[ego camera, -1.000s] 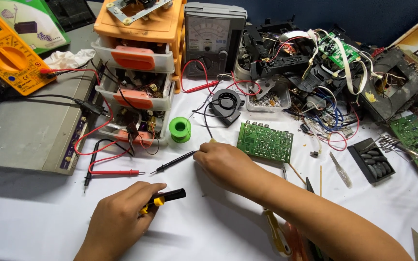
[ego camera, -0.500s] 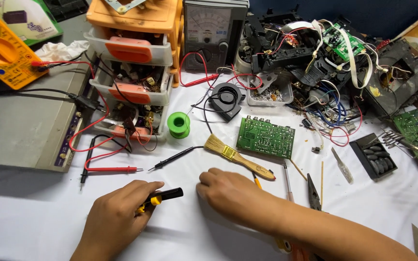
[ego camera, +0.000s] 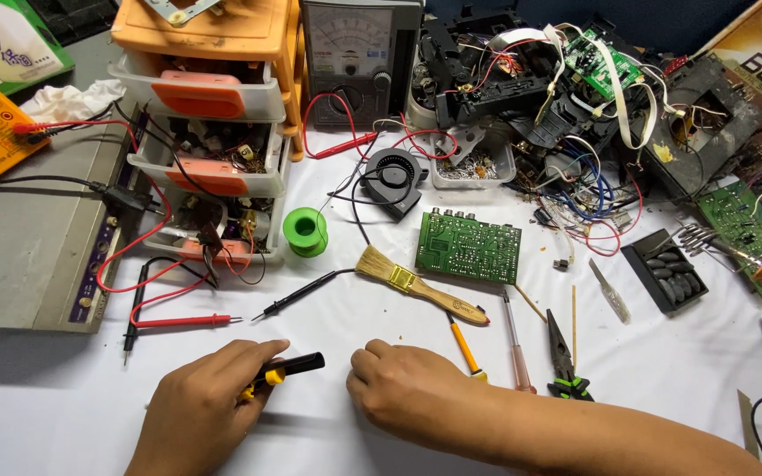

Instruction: Desoldering electronic components from a printed circuit board using a soldering iron and a desoldering pump.

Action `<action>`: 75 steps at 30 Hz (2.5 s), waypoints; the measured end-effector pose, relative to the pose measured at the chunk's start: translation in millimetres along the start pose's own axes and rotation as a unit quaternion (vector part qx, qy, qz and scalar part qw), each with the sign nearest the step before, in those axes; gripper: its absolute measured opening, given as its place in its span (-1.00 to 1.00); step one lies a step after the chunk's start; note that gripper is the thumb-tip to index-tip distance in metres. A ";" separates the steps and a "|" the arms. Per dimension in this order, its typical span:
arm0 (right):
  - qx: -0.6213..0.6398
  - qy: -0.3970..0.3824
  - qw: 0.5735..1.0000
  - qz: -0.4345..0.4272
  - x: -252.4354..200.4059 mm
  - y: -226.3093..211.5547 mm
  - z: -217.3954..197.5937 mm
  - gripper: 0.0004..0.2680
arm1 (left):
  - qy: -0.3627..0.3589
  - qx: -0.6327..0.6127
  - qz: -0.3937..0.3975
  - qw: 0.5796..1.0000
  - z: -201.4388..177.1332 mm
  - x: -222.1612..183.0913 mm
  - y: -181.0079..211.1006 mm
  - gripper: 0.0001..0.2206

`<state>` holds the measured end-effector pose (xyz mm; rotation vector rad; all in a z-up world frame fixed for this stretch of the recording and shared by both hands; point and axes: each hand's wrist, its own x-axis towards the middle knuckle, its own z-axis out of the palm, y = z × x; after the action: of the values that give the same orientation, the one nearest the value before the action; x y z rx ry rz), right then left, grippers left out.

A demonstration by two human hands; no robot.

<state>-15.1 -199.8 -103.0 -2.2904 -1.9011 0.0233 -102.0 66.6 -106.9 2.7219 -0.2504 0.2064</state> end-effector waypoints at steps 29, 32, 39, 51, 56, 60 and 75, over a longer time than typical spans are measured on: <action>0.191 -0.066 0.971 0.124 0.4 15.8 -12.3 -0.92 | 0.010 0.013 0.076 0.997 5.9 0.9 5.0 -0.41; 0.264 -0.028 0.953 0.143 -4.4 36.2 -17.8 -0.97 | 0.004 0.021 0.072 0.997 8.9 -3.6 0.1 -0.38; 0.093 0.260 0.923 0.269 -25.9 159.2 -88.6 -0.89 | 0.001 0.023 0.068 0.997 12.7 -6.4 -4.4 -0.38; 0.134 0.191 0.835 0.498 -27.2 220.6 -99.2 -0.83 | 0.011 0.035 0.087 0.996 16.6 -2.0 -2.0 -0.54; 0.076 0.210 0.879 0.421 -42.0 212.4 -102.0 -0.86 | 0.005 0.037 0.095 0.995 15.7 0.8 -3.1 -0.51; 0.005 0.160 0.944 0.287 -64.2 190.0 -99.6 -0.86 | 0.008 0.048 0.130 0.990 8.8 10.4 1.9 -0.50; -0.006 -0.042 0.942 0.333 -49.7 73.2 -35.7 -0.78 | -0.094 0.029 0.155 0.983 22.5 26.8 26.0 -0.52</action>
<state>51.0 -265.5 -82.4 -2.8563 -1.0642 0.1946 -78.8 30.2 -112.8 2.7481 -0.7356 0.0427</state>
